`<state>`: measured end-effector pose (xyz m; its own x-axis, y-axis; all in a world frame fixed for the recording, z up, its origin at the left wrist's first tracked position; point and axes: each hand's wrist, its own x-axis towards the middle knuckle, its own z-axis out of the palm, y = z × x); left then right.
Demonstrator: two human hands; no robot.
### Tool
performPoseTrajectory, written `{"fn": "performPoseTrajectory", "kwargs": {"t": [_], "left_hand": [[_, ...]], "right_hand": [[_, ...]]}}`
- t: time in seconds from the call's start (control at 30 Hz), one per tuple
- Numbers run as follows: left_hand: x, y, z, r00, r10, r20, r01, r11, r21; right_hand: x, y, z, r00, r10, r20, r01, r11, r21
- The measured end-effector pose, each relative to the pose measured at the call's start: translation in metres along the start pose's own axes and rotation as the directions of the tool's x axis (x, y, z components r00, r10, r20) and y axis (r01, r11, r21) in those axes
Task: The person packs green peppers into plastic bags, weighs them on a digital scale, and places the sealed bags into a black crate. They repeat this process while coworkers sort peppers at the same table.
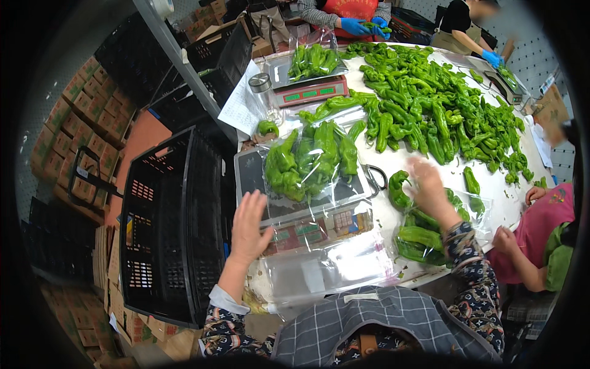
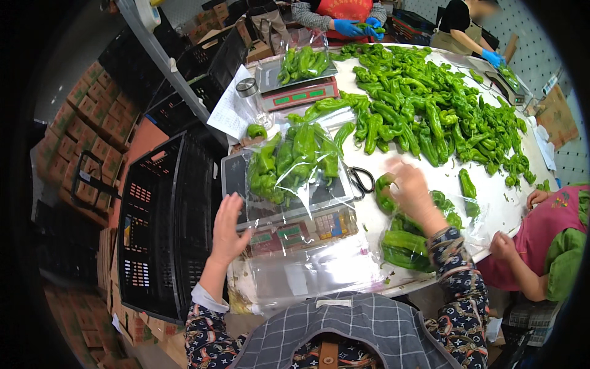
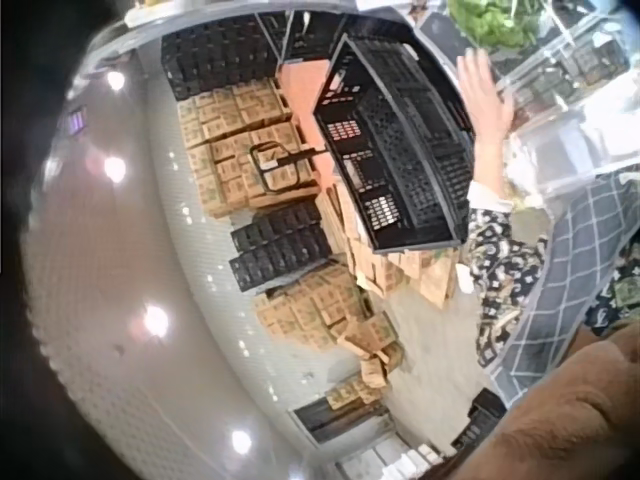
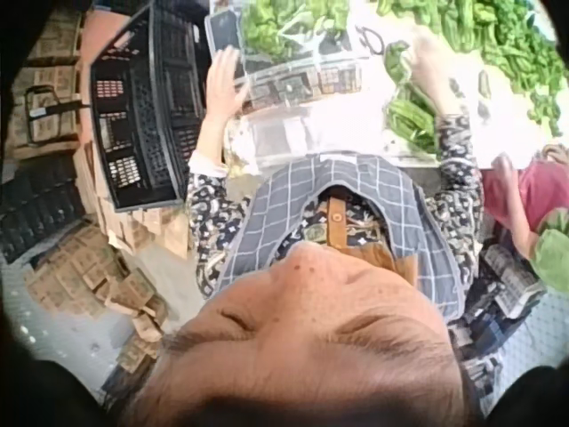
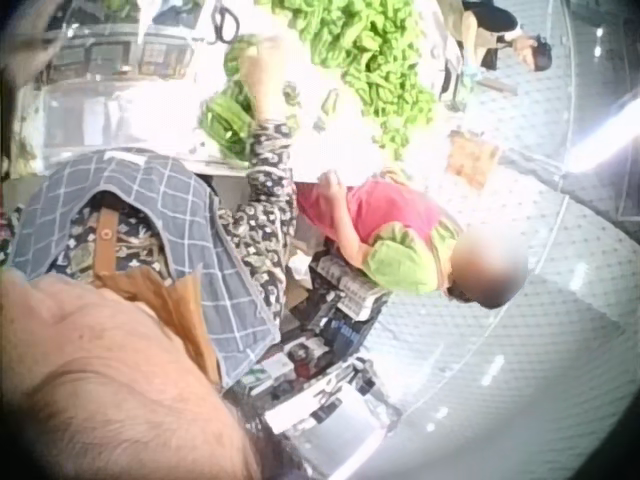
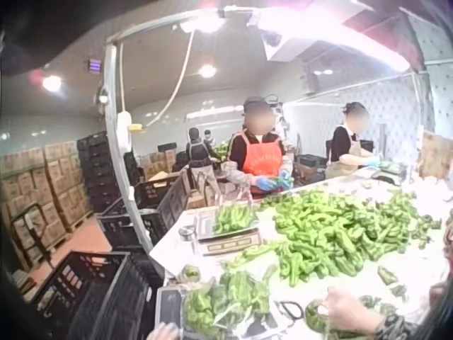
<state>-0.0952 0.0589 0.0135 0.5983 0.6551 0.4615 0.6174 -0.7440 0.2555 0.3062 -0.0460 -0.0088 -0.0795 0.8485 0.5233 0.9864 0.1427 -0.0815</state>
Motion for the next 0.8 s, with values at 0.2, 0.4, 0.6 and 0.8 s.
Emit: {"fn": "performPoseTrajectory", "kwargs": {"t": [0.2, 0.4, 0.6, 0.8], "left_hand": [[-0.004, 0.014, 0.018, 0.976, 0.13, -0.172, -0.171, 0.953, -0.251], [0.009, 0.007, 0.045, 0.721, -0.666, -0.193, 0.119, 0.393, -0.912], [0.007, 0.022, 0.052, 0.616, -0.787, 0.036, 0.224, 0.131, -0.966], [-0.001, 0.009, 0.057, 0.656, -0.751, 0.074, 0.382, 0.246, -0.891]], "right_hand": [[0.024, -0.063, -0.008, 0.937, -0.319, -0.144, 0.348, 0.886, 0.308], [0.043, -0.079, -0.007, 0.896, 0.39, 0.212, -0.304, 0.19, 0.934], [0.046, -0.079, 0.024, 0.652, 0.517, 0.555, -0.519, -0.23, 0.823], [0.041, -0.07, 0.059, 0.729, 0.485, 0.482, -0.616, 0.159, 0.771]]}}
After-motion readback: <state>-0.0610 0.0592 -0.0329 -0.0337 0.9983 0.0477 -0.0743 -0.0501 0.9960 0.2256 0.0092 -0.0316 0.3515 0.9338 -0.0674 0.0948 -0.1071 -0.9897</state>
